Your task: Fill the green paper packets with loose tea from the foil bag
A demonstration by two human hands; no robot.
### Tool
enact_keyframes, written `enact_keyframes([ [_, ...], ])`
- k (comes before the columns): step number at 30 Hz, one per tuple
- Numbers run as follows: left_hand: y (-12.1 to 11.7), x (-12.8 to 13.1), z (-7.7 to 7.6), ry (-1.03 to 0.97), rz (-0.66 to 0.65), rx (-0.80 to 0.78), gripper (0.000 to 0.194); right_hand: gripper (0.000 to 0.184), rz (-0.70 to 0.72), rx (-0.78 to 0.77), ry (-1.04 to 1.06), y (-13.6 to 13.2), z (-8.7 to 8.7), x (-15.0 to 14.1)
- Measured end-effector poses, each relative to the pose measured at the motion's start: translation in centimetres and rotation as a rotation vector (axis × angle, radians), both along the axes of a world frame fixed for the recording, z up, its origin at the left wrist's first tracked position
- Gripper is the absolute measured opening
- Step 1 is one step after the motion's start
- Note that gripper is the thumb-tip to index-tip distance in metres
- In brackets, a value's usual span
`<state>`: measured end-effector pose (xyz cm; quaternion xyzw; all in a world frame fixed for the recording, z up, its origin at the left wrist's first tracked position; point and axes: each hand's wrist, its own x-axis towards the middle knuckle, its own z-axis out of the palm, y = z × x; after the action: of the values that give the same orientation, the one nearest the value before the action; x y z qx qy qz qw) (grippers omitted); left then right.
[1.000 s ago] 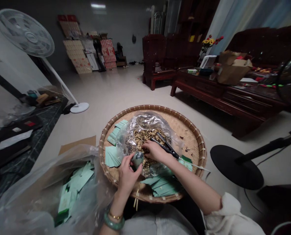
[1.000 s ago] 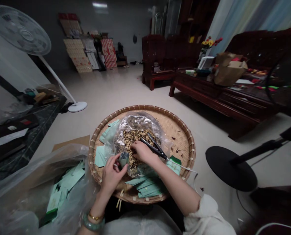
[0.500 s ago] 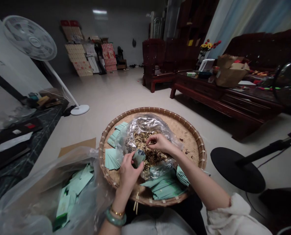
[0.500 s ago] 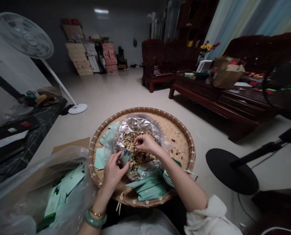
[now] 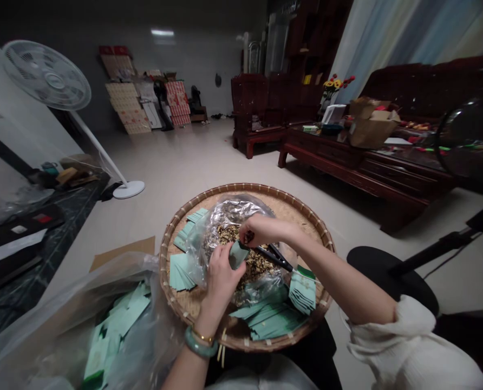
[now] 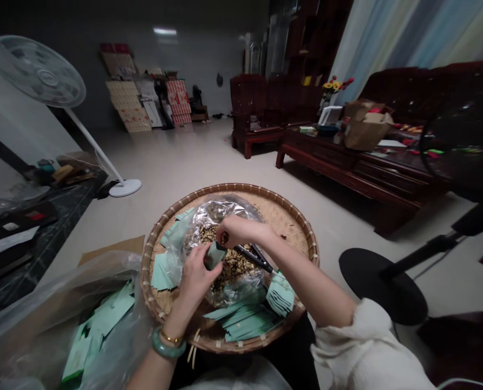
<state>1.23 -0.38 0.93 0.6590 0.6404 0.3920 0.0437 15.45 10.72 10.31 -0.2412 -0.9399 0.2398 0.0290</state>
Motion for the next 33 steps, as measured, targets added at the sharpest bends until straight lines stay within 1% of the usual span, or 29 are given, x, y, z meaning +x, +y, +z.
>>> enact_keyframes([
  [5,0.2,0.1,-0.2,-0.001,0.023,-0.017,0.041,0.025,-0.073,0.073,0.032,-0.8,-0.4,-0.4],
  [8,0.2,0.0,-0.3,-0.012,0.034,-0.009,0.041,0.027,-0.08,0.052,0.124,-1.4,-0.4,-0.6],
  [10,0.2,0.0,-0.3,-0.019,0.038,-0.009,0.041,0.028,-0.091,-0.037,0.219,-1.5,-0.6,-0.6],
  [12,0.2,-0.1,-0.4,-0.028,0.046,-0.012,0.042,0.03,-0.138,-0.181,0.318,-1.5,-1.0,-0.5],
  [14,0.1,-0.3,-0.4,-0.043,0.06,-0.009,0.042,0.031,-0.227,-0.31,0.39,-1.3,-1.8,-0.2],
  [16,-0.1,-0.7,-0.4,-0.067,0.075,-0.006,0.042,0.031,-0.305,-0.354,0.378,-1.2,-2.8,0.2],
  [18,-0.4,-1.4,-0.4,-0.089,0.09,-0.004,0.042,0.028,-0.309,-0.294,0.251,-1.4,-4.1,0.6],
  [21,-1.0,-2.6,-0.3,-0.089,0.113,0.001,0.042,0.024,-0.264,-0.1,0.014,-2.1,-6.3,0.7],
  [23,-1.3,-3.3,-0.4,-0.084,0.122,-0.002,0.042,0.027,-0.301,0.0,-0.059,-2.7,-7.6,0.3],
  [26,-1.7,-3.7,-0.6,-0.09,0.126,-0.012,0.041,0.032,-0.364,0.064,-0.06,-3.1,-9.0,-0.8],
  [30,-1.8,-3.6,-0.9,-0.104,0.122,-0.023,0.041,0.046,-0.342,0.107,-0.036,-2.8,-9.8,-2.5],
  [31,-1.8,-3.6,-0.9,-0.108,0.12,-0.026,0.041,0.046,-0.33,0.111,-0.039,-2.7,-9.9,-2.8],
  [33,-1.9,-3.5,-0.9,-0.112,0.115,-0.029,0.041,0.038,-0.316,0.105,-0.043,-2.2,-10.0,-3.3],
])
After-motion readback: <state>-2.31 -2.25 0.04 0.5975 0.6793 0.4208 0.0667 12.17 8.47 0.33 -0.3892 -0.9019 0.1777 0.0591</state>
